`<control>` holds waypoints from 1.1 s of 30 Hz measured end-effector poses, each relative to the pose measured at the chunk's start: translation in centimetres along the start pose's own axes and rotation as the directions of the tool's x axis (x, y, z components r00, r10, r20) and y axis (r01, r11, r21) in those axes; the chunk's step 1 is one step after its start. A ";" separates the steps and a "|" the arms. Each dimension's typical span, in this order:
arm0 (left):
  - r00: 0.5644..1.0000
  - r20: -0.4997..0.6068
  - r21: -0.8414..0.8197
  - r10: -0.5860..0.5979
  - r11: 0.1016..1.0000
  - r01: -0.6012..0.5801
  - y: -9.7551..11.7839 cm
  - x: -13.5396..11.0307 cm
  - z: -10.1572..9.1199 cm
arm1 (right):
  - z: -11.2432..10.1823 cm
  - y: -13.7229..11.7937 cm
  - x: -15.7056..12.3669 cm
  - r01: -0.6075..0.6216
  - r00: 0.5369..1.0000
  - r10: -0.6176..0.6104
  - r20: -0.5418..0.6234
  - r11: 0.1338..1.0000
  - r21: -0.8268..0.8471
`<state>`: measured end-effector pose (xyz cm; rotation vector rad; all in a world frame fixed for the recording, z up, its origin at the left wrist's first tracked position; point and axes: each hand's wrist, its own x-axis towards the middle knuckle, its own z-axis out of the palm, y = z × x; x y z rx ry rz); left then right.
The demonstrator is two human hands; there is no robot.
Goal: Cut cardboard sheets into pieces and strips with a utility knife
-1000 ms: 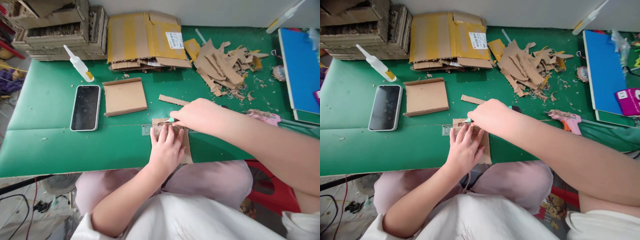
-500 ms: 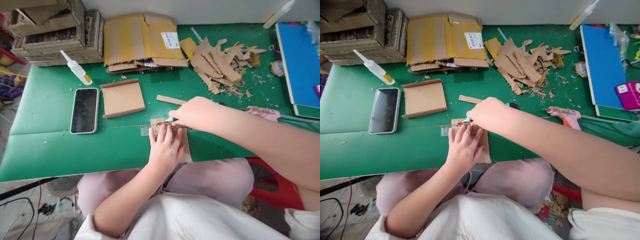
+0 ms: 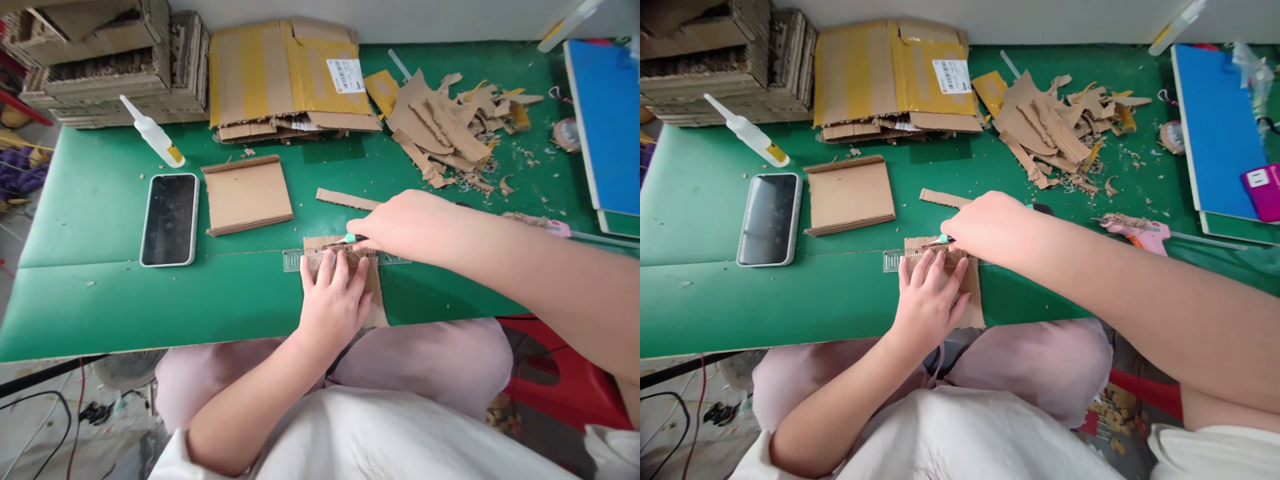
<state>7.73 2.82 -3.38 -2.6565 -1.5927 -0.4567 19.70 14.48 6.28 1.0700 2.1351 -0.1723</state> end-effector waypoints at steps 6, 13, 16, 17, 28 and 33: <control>1.000 0.003 0.000 -0.001 1.000 0.001 0.0 0.1 0.0 | -0.5 -0.6 -0.1 0.010 1.000 -0.010 -0.015 1.000 -0.007; 1.000 -0.004 -0.012 -0.002 1.000 0.002 0.0 0.1 -0.2 | 0.1 0.1 -0.7 0.006 1.000 -0.006 -0.030 1.000 -0.018; 1.000 0.013 -0.010 -0.009 1.000 0.009 0.0 0.2 -0.2 | 0.4 0.1 -0.6 0.013 0.999 -0.013 -0.034 1.000 -0.021; 1.000 0.018 -0.009 -0.010 1.000 0.011 0.0 0.2 -0.2 | 0.3 0.0 -0.6 0.009 1.000 -0.010 -0.026 1.000 -0.023; 0.999 0.046 -0.013 -0.008 1.000 0.009 -0.1 0.1 0.0 | 0.0 -0.1 -1.3 0.016 0.999 -0.015 -0.031 0.999 0.044; 0.999 0.033 -0.003 -0.007 1.000 0.007 0.0 0.1 -0.1 | 0.7 0.5 -1.3 -0.009 0.995 0.008 -0.102 1.000 -0.004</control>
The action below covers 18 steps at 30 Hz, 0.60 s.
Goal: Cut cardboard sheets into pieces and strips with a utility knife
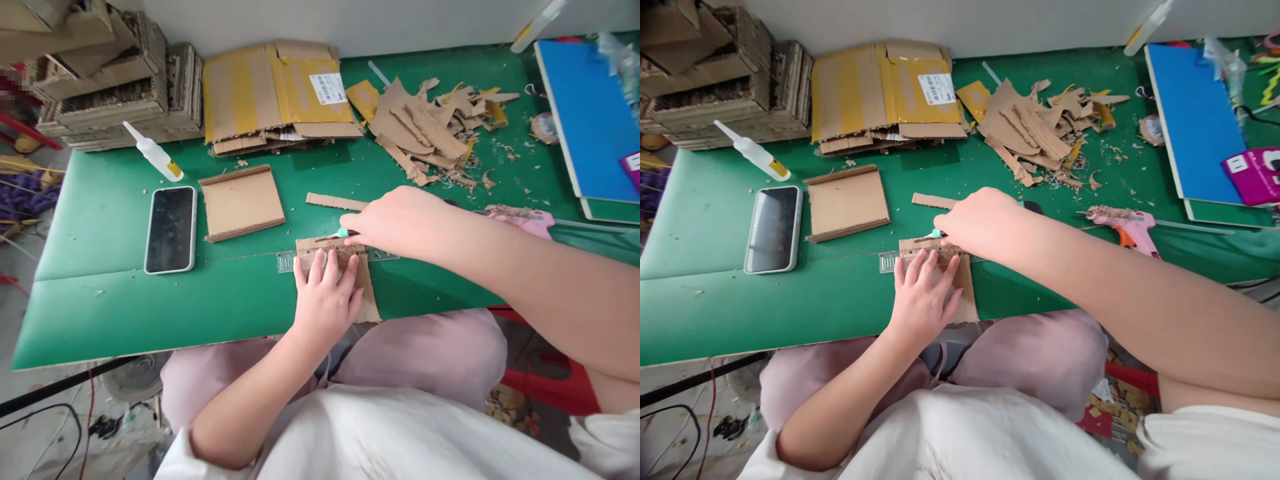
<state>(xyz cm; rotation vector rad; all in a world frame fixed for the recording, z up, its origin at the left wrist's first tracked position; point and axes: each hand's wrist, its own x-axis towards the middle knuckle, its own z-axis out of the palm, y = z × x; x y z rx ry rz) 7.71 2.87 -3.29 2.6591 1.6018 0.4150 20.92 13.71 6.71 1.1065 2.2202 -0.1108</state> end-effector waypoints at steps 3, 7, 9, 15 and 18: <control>1.000 0.004 -0.001 -0.007 1.000 0.007 0.0 0.0 0.0 | -0.4 -0.4 0.2 0.004 0.999 -0.005 0.036 1.000 0.008; 1.000 0.011 -0.006 -0.004 1.000 0.004 0.1 -0.1 0.0 | -0.6 -0.9 0.5 -0.007 0.997 0.006 0.072 1.000 0.026; 1.000 0.018 -0.008 -0.005 1.000 0.005 0.1 0.0 -0.1 | -0.4 -0.9 0.6 -0.005 0.998 0.003 0.061 0.999 0.033; 0.999 0.043 -0.005 -0.005 1.000 0.005 0.1 0.0 -0.2 | -0.3 -1.3 0.7 0.015 0.998 -0.016 0.056 1.000 0.018; 0.999 0.044 -0.010 -0.006 1.000 0.006 0.1 0.0 -0.2 | -0.5 -1.7 0.6 0.011 0.999 -0.012 0.049 1.000 0.009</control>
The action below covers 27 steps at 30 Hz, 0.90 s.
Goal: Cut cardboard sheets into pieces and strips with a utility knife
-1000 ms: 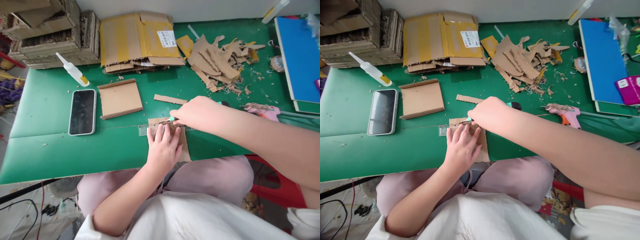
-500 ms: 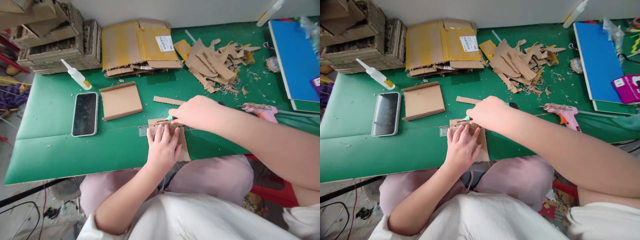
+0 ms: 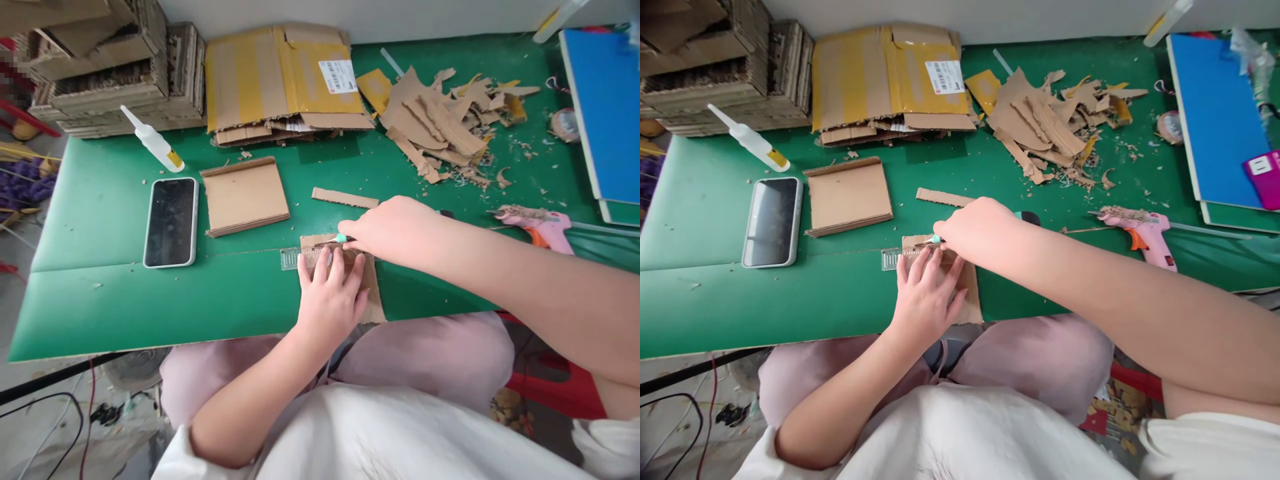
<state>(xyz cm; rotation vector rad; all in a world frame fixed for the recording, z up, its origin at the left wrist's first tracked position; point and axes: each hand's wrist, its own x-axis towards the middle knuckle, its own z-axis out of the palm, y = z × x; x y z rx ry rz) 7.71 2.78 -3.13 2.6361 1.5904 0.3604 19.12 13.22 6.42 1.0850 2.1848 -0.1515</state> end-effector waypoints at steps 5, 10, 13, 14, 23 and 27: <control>1.000 0.001 -0.011 -0.003 1.000 0.003 0.0 0.0 0.1 | 0.4 0.0 -0.1 0.005 1.000 -0.005 -0.031 1.000 0.017; 1.000 -0.010 -0.004 -0.004 1.000 0.004 0.0 0.0 0.1 | 0.7 0.2 -0.1 0.029 0.999 -0.031 -0.040 0.999 -0.031; 1.000 -0.018 0.007 0.001 1.000 -0.001 0.0 0.0 0.1 | 0.8 0.4 0.0 0.036 0.998 -0.038 -0.044 0.998 -0.052; 1.000 -0.017 0.009 0.001 1.000 -0.001 0.0 0.0 0.1 | 0.8 0.4 0.0 0.035 0.998 -0.038 -0.046 0.998 -0.055; 1.000 -0.009 -0.005 -0.006 1.000 0.006 -0.1 0.0 0.1 | 0.9 0.6 -0.1 0.015 0.999 -0.017 -0.036 0.998 -0.062; 1.000 -0.027 -0.002 0.001 1.000 -0.001 0.0 0.0 0.1 | 0.8 0.6 -0.2 0.020 0.999 -0.022 -0.025 0.997 -0.072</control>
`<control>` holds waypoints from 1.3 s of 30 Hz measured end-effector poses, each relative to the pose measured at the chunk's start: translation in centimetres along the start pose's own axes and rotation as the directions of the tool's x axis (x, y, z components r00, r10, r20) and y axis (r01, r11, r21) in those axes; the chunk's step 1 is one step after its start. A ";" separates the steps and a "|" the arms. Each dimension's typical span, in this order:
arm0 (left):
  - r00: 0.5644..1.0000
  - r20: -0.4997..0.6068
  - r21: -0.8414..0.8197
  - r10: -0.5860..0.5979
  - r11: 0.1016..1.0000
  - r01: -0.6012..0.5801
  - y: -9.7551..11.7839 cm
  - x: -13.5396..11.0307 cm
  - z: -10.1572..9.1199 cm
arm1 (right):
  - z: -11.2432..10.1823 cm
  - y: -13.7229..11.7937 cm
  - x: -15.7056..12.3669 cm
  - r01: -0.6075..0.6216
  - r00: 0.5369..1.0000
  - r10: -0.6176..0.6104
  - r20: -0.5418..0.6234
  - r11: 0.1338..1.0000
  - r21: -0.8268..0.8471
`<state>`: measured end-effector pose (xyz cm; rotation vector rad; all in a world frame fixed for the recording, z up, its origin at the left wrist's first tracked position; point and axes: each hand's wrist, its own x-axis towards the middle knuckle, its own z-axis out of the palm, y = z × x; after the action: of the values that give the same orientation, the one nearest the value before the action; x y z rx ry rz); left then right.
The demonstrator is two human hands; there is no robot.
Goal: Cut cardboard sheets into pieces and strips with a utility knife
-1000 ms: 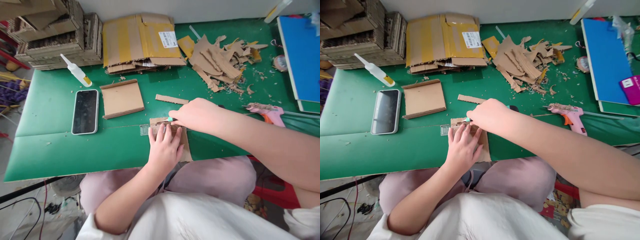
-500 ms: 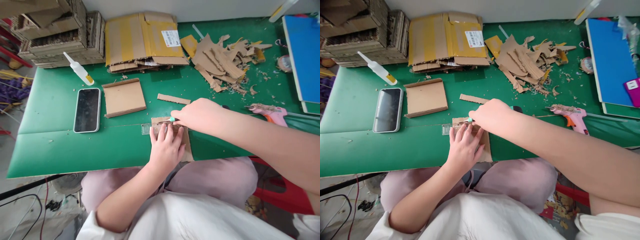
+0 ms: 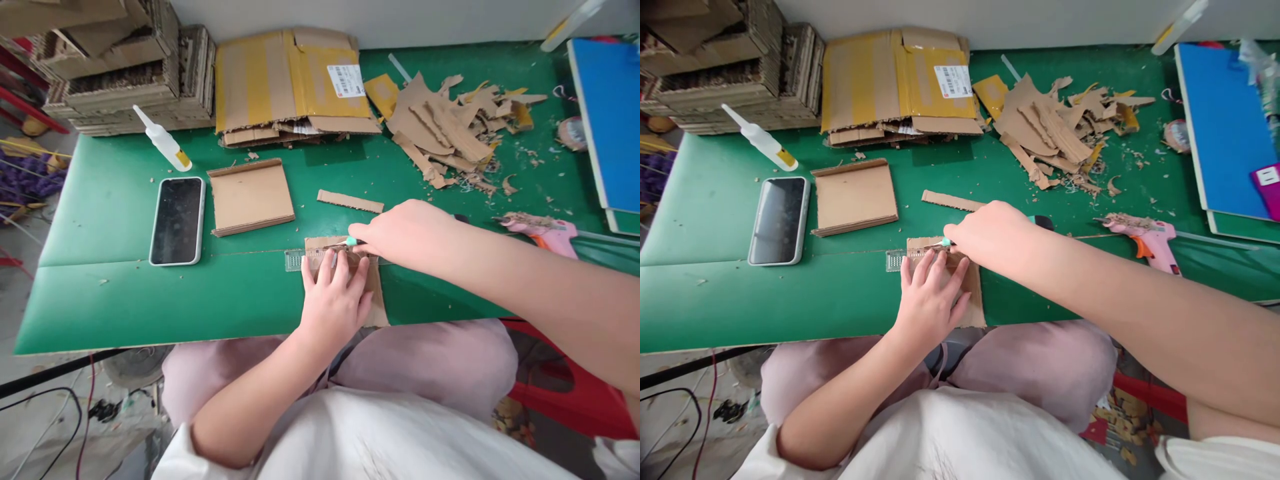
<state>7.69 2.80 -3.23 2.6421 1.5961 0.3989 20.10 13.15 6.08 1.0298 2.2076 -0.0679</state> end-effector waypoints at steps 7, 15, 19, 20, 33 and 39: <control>1.000 0.001 -0.005 0.000 1.000 0.000 0.0 0.0 0.0 | -0.1 0.3 -0.1 -0.006 1.000 0.006 0.000 1.000 0.020; 1.000 0.002 -0.004 0.004 1.000 -0.004 0.0 0.0 0.0 | 0.3 0.1 0.0 0.005 1.000 -0.005 -0.029 1.000 -0.001; 1.000 -0.008 0.004 0.005 1.000 -0.005 0.0 0.0 0.0 | 0.4 0.1 0.0 0.004 1.000 -0.005 -0.031 1.000 -0.024; 1.000 -0.009 0.006 0.005 1.000 -0.005 0.0 0.0 0.0 | 0.4 0.1 0.0 0.006 0.999 -0.007 -0.037 1.000 -0.026; 1.000 -0.019 0.007 0.012 1.000 -0.011 0.0 0.1 0.0 | 0.5 -0.1 0.3 -0.015 0.999 0.017 -0.044 0.999 0.033; 0.999 -0.038 0.011 0.016 1.000 -0.016 -0.1 -0.1 0.0 | 1.4 0.7 0.2 -0.077 0.990 0.093 -0.109 0.986 0.147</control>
<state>7.58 2.77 -3.27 2.6725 1.5933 0.4456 21.33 13.31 5.07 1.2340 2.2861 -0.1325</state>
